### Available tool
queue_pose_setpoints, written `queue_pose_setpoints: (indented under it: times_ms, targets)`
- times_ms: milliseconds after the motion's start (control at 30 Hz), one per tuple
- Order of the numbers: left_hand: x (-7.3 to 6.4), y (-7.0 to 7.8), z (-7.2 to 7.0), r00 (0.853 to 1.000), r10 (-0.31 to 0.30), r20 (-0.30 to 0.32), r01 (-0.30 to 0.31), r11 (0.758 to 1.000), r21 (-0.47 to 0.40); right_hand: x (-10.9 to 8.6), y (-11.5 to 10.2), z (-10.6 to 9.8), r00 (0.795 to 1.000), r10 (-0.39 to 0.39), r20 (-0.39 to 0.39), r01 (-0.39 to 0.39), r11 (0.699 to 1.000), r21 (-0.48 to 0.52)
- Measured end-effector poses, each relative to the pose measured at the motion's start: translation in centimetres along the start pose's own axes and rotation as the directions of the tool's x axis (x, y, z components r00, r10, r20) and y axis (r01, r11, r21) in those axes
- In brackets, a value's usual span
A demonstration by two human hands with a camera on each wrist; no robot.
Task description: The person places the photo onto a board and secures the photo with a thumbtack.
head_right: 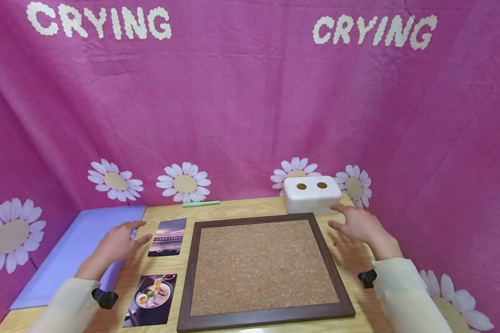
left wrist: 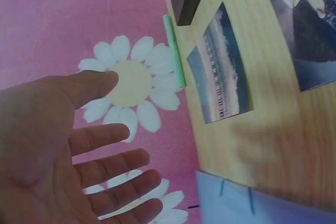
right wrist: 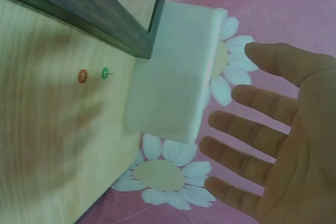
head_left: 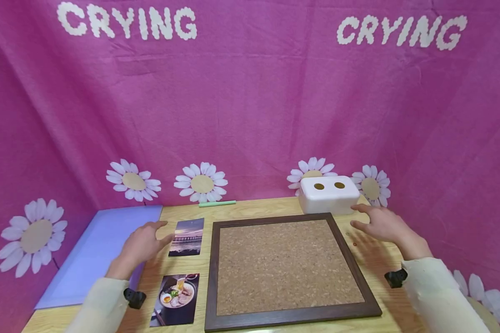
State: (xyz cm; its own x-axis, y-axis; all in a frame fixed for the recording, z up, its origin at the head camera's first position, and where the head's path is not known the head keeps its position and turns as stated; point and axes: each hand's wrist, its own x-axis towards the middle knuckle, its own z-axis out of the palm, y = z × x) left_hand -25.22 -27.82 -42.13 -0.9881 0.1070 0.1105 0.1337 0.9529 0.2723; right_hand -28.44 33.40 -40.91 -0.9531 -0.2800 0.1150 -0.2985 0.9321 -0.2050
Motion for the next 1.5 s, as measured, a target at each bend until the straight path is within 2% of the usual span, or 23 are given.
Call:
queue_pose_setpoints:
  times_ms: [200, 467, 833, 1000, 1133, 1300, 1367, 1500]
  targets:
    - [0.0, -0.3, 0.8, 0.999, -0.032, 0.011, 0.033, 0.996, -0.080, 0.1, 0.9, 1.3, 0.999, -0.036, -0.020, 0.038, 0.995, 0.092]
    - [0.0, -0.3, 1.2, 0.997, -0.072, 0.043, 0.077, 0.986, -0.150, 0.3, 1.9, 2.7, 0.999, -0.040, -0.029, 0.045, 0.979, 0.200]
    - [0.2, -1.5, 2.6, 0.988, -0.137, 0.064, 0.150, 0.940, -0.306, 0.6, 3.4, 4.5, 1.000, 0.014, -0.008, -0.010, 0.935, 0.355]
    - [0.3, -2.0, 3.6, 0.980, -0.184, 0.076, 0.199, 0.921, -0.336, 0.5, 4.4, 5.7, 0.998, 0.046, 0.048, -0.061, 0.913, 0.403]
    - [0.2, -2.1, 4.1, 0.967, -0.232, 0.104, 0.254, 0.896, -0.365, 0.5, 4.9, 6.7, 0.992, 0.072, 0.103, -0.109, 0.898, 0.427]
    - [0.2, -2.1, 4.6, 0.953, -0.274, 0.125, 0.301, 0.867, -0.397, 1.0, 5.2, 7.6, 0.987, 0.106, 0.118, -0.148, 0.884, 0.443]
    - [0.2, -2.1, 4.8, 0.950, -0.286, 0.127, 0.313, 0.863, -0.396, 1.1, 5.3, 7.9, 0.985, 0.114, 0.129, -0.161, 0.876, 0.454]
    - [0.3, -2.1, 5.1, 0.942, -0.310, 0.130, 0.337, 0.860, -0.384, 1.4, 5.5, 8.2, 0.984, 0.120, 0.132, -0.167, 0.880, 0.445]
